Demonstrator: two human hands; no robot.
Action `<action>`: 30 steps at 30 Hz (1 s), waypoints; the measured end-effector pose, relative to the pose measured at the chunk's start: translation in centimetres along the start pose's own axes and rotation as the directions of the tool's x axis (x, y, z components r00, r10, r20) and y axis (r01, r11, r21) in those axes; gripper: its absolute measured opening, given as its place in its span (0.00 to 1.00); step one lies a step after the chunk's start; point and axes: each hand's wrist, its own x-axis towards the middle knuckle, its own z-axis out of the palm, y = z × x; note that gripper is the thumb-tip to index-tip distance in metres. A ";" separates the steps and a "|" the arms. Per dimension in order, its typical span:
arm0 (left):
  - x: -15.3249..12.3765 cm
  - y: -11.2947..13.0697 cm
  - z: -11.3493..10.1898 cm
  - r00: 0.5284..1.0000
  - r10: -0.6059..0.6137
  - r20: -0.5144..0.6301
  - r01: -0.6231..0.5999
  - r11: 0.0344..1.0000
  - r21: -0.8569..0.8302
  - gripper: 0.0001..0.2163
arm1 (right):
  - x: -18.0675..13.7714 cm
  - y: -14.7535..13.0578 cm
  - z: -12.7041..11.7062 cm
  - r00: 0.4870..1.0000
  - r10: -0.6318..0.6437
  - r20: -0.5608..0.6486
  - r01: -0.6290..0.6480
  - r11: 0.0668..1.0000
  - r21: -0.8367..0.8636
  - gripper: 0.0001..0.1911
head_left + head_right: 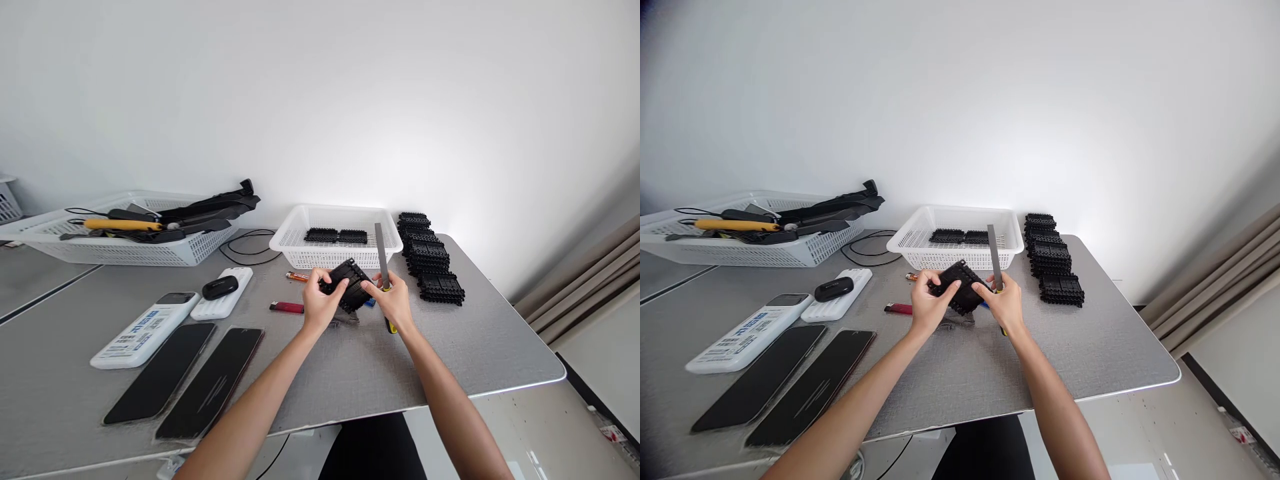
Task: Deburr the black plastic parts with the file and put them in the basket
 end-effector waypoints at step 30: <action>0.9 -2.3 0.1 0.928 -0.346 0.142 0.371 0.894 -0.252 0.17 | 1.3 1.9 -1.8 0.984 -0.161 -0.070 0.151 0.979 -0.136 0.20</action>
